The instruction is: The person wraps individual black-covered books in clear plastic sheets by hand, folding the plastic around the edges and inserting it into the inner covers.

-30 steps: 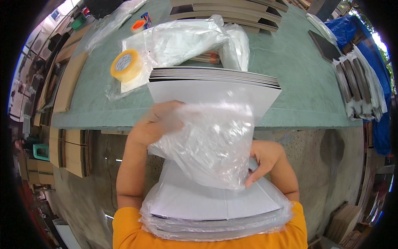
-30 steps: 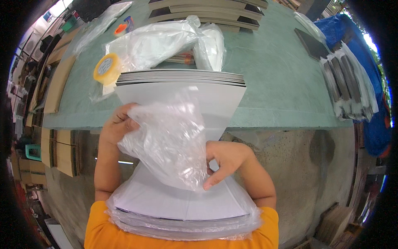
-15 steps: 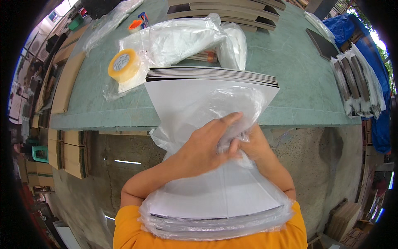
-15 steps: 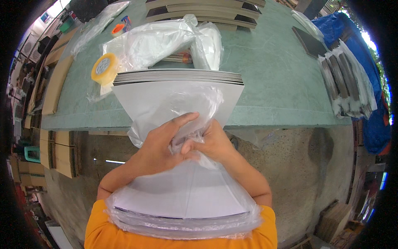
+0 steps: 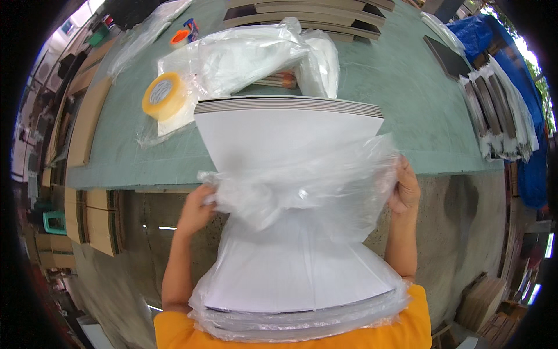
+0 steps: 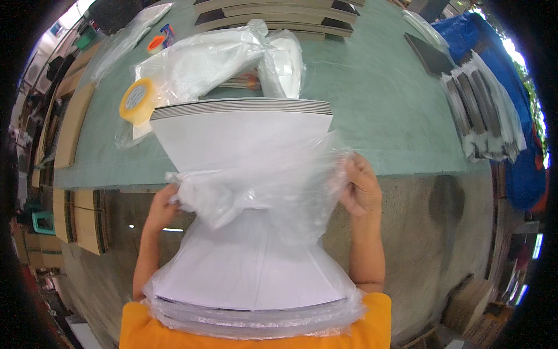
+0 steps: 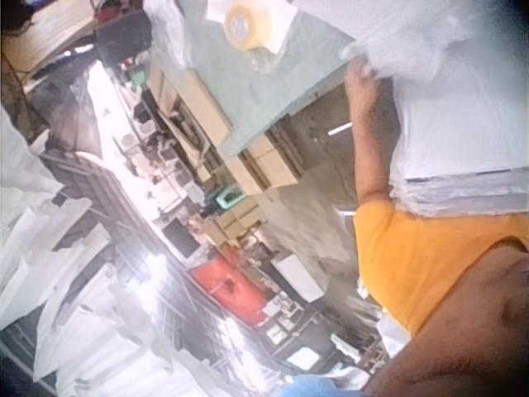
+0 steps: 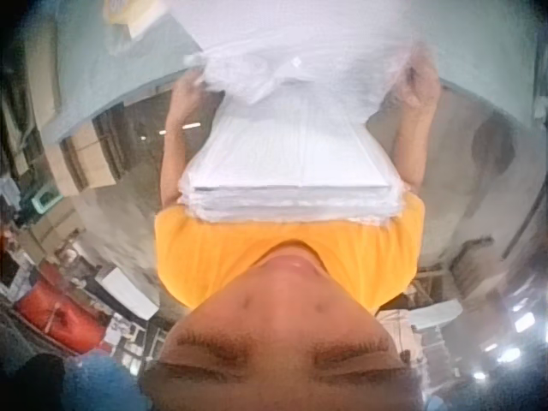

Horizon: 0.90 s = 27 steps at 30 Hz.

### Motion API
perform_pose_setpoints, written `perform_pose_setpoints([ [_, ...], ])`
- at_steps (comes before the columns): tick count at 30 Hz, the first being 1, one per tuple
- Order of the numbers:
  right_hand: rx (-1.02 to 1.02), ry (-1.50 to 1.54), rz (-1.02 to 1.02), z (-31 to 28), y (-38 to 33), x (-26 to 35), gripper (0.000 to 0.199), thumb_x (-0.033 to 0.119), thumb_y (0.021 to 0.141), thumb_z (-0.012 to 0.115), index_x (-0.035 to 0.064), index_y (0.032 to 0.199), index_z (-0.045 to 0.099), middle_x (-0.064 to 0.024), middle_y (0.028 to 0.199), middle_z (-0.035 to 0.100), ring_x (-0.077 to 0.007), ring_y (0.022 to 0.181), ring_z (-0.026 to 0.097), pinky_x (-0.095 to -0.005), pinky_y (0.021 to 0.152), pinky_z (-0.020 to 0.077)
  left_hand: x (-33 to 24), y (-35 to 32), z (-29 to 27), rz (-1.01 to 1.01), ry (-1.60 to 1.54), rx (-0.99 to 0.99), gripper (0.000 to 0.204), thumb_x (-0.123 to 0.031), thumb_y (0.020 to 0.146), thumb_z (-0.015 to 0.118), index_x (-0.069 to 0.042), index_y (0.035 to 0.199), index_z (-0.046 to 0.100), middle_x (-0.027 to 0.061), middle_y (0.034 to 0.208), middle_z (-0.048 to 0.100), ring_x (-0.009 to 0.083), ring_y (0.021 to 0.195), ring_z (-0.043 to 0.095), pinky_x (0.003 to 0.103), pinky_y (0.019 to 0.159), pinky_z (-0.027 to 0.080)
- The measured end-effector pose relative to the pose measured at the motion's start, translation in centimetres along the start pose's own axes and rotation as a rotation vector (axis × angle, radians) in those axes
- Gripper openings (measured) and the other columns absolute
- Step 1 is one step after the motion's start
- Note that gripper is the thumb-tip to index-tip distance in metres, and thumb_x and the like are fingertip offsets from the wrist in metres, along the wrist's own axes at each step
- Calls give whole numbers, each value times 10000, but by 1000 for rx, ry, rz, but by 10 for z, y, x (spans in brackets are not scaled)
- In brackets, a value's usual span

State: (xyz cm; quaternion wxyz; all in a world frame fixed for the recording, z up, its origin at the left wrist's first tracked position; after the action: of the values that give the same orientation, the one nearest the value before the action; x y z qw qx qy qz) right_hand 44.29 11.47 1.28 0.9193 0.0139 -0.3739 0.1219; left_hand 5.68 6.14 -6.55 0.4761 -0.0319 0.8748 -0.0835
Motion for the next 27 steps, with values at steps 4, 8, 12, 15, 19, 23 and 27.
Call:
perform_pose_setpoints([
  [4,-205,-98,19,-36,-14,1,166,95,772,597,-11,895,565,-77,793,612,-120,672,594,-224,567,491,83,-38,-114,-253,-242,-695,119,-47,779,487,16,843,565,65,713,567,131,679,546,269,631,451],
  [8,2,-229,169,21,-13,-29,184,112,731,653,-3,850,571,-56,744,596,-106,636,566,-230,547,467,-18,-23,-132,248,-451,-826,201,40,709,439,18,894,513,62,788,548,122,670,524,243,560,446],
  [12,186,-331,140,80,2,-49,187,126,719,676,11,819,568,-35,690,568,-99,588,522,-229,513,422,-156,-3,-2,116,-505,-108,122,-84,744,578,-43,857,557,25,680,541,84,602,489,194,513,383],
  [15,247,-307,91,91,5,-59,234,211,736,669,15,793,554,-37,659,555,-110,581,516,-223,497,402,-218,1,60,407,-374,357,126,-98,729,633,-1,746,554,39,681,547,98,596,475,223,561,392],
  [19,177,23,142,73,1,-50,311,319,760,627,22,773,532,-41,633,543,-117,558,515,-227,482,406,-180,8,37,514,-66,162,168,-104,712,649,-16,812,547,67,736,556,118,633,495,247,575,415],
  [23,237,-157,94,63,-5,-27,247,264,756,632,34,743,543,-56,686,561,-141,567,524,-250,506,435,-88,15,-92,8,-116,-605,363,-189,731,648,-2,1018,528,99,876,565,164,733,539,269,631,458],
  [27,419,-704,-88,113,-3,-36,177,173,701,679,36,722,570,-92,866,567,-161,775,542,-288,672,451,-198,-21,-73,442,115,-644,249,-146,798,542,-1,1000,519,73,880,566,173,754,537,262,697,429],
])
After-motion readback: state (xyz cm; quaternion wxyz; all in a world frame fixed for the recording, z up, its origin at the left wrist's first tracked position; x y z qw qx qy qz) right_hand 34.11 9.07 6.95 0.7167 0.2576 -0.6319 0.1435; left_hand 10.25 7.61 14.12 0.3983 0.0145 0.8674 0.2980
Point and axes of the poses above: each hand's wrist, its own y-axis towards the middle knuckle, its own z-axis out of the palm, x = y × z, the point moved 7 cm from there along y, towards the middle knuckle
